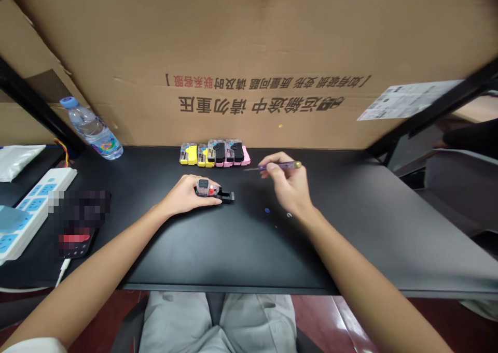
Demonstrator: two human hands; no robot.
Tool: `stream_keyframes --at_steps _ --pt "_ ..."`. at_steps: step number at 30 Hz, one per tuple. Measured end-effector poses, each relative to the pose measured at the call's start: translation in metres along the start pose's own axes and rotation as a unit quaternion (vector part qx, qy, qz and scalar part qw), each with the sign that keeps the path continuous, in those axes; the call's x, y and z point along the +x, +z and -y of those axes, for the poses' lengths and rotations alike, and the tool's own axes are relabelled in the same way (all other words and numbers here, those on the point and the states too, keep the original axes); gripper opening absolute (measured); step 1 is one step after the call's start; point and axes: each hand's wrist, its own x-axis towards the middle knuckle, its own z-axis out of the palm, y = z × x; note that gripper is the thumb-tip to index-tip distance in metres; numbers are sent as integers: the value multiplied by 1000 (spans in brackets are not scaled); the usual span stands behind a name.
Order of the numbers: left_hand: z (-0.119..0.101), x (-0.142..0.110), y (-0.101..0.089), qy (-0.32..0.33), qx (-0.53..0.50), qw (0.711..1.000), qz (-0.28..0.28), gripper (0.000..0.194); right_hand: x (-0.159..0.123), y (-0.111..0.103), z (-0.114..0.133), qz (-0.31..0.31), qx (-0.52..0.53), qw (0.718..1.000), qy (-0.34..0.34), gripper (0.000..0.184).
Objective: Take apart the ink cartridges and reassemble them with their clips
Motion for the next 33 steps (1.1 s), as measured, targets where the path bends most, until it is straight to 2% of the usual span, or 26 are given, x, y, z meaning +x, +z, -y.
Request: stream_keyframes --at_steps 2,4,7,10,13,15,17,20,22,24,25,26,29,31,33 --pt "1 0 0 4 -2 1000 1 41 9 -13 -13 -35 -76 996 5 17" --pt "1 -1 1 7 -5 1000 1 41 17 -25 -30 -37 -172 984 22 18" --pt "1 -1 1 9 -6 1000 0 39 22 -34 -57 -1 -303 952 40 28" --pt "2 -1 2 7 -11 1000 4 39 22 -35 -79 68 -392 917 44 41" --pt "3 -1 2 -7 -19 1000 9 42 22 -32 -88 116 -437 891 39 53" --pt "4 -1 2 -23 -27 999 14 44 21 -29 -84 124 -440 888 53 62" --pt "6 0 3 -35 -35 999 3 49 18 -24 -73 110 -413 903 48 63" --pt "7 3 4 -34 -59 996 -58 54 10 -9 -47 105 -272 956 -4 53" --pt "8 4 5 -27 -92 991 -90 51 1 6 -29 193 -122 974 4 48" --pt "8 4 7 -26 -132 986 -93 51 -8 21 -12 263 -27 964 40 43" --pt "8 4 7 -29 -147 985 -82 53 -11 28 -6 283 9 957 57 42" --pt "7 3 7 -32 -153 986 -62 55 -14 33 -1 276 49 957 80 43" --pt "3 -1 7 -35 -120 992 30 58 -18 44 9 221 136 956 136 46" --pt "-1 -4 8 -35 -95 992 75 61 -18 47 10 202 160 954 152 48" --pt "-4 -6 7 -38 -91 991 94 68 -17 47 9 198 167 952 163 48"
